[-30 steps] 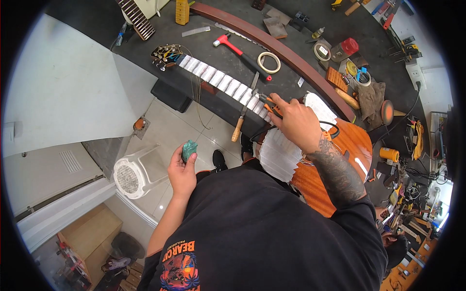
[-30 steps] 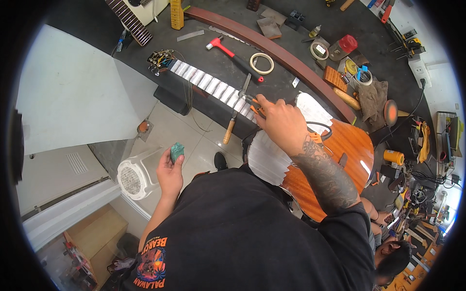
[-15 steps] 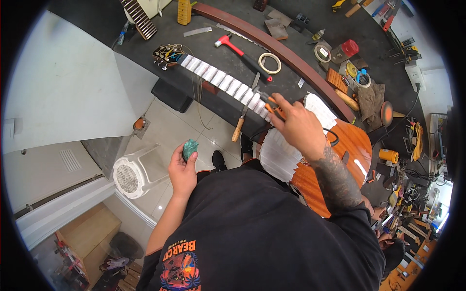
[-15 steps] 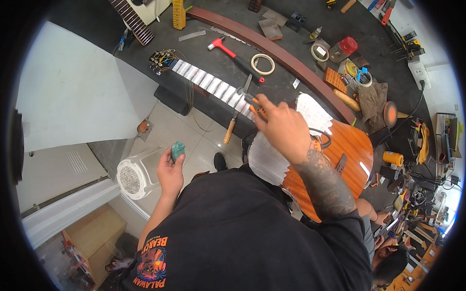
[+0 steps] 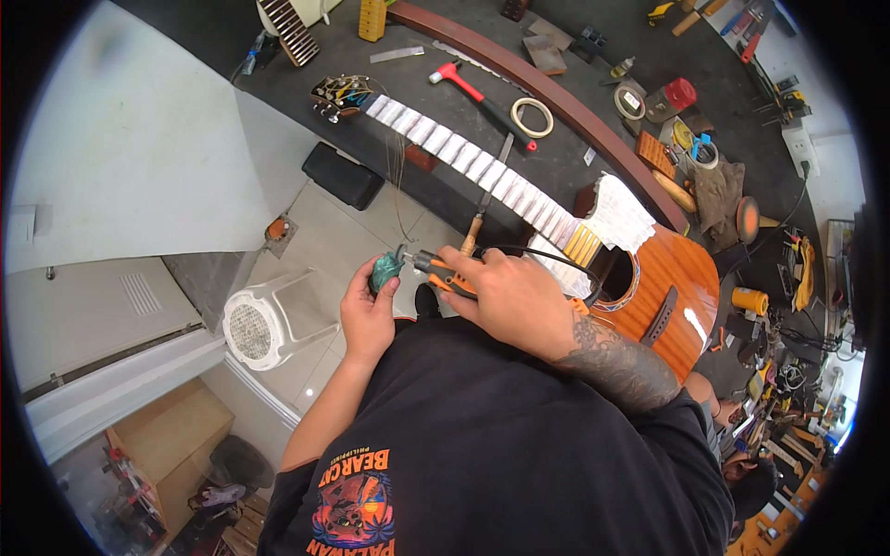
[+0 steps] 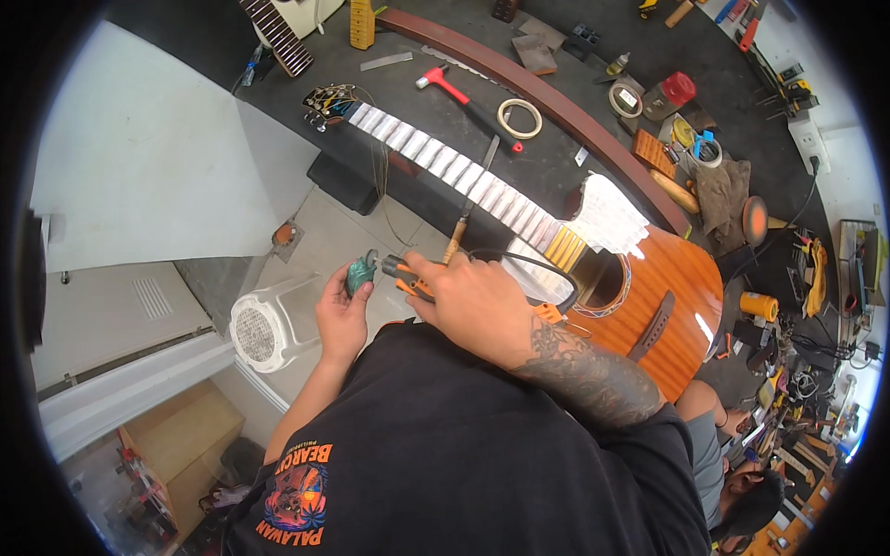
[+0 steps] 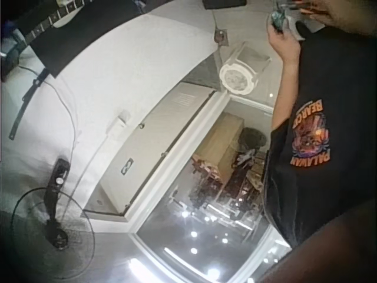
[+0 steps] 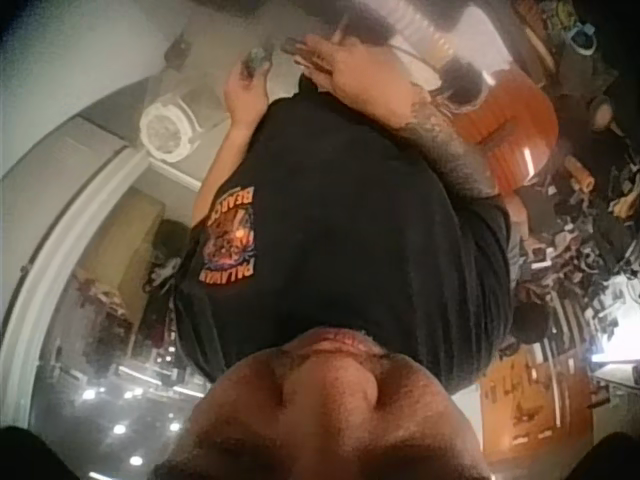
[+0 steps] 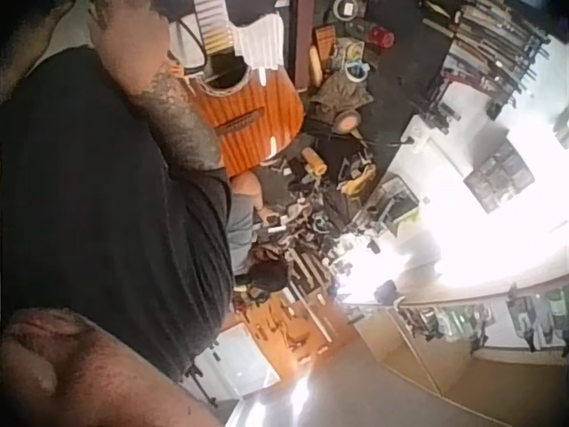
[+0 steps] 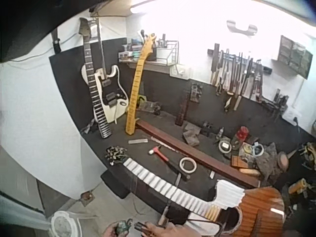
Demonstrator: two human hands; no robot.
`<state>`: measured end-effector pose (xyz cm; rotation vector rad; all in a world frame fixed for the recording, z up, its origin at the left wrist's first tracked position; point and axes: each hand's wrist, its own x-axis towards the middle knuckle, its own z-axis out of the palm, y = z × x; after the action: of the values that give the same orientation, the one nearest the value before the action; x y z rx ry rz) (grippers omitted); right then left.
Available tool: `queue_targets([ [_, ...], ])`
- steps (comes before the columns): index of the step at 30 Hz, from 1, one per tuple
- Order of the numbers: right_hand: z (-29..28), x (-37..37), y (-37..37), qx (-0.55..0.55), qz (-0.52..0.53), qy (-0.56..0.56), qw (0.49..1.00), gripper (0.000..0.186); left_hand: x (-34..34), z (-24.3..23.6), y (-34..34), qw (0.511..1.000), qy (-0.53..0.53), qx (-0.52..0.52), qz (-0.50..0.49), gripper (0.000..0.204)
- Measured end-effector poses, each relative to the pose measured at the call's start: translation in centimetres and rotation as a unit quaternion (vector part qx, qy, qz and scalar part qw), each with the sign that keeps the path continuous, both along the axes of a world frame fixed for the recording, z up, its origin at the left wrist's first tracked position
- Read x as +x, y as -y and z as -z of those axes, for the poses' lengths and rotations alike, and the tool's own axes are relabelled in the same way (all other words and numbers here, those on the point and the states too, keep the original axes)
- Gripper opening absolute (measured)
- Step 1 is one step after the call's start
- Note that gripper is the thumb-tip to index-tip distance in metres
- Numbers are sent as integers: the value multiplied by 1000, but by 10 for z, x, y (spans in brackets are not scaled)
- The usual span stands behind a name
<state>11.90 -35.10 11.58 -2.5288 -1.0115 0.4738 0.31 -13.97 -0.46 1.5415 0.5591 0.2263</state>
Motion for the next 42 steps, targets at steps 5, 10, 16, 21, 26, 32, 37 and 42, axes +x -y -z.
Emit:
queue_targets([
  [5,-3,-3,-1,-18,-2,-22,1000,53,-4,1,-2,1000,-6,12,11,43],
  [10,1,-4,0,-12,-16,-11,1000,51,-5,-1,-3,1000,-11,16,11,42],
  [16,-1,0,5,-12,-16,-28,999,52,-4,-2,-2,999,-31,13,23,43],
  [21,6,12,22,1,35,0,999,52,2,-1,1,1000,-11,16,19,43],
  [26,15,41,66,-86,119,93,985,50,3,-2,-1,998,-54,4,14,47],
  [32,27,47,78,-135,102,122,978,53,8,0,0,998,-63,2,12,49],
  [37,30,47,75,-132,100,120,979,51,10,4,0,999,-47,13,9,43],
  [42,31,48,76,-134,99,119,979,50,12,5,0,999,-42,8,7,43],
])
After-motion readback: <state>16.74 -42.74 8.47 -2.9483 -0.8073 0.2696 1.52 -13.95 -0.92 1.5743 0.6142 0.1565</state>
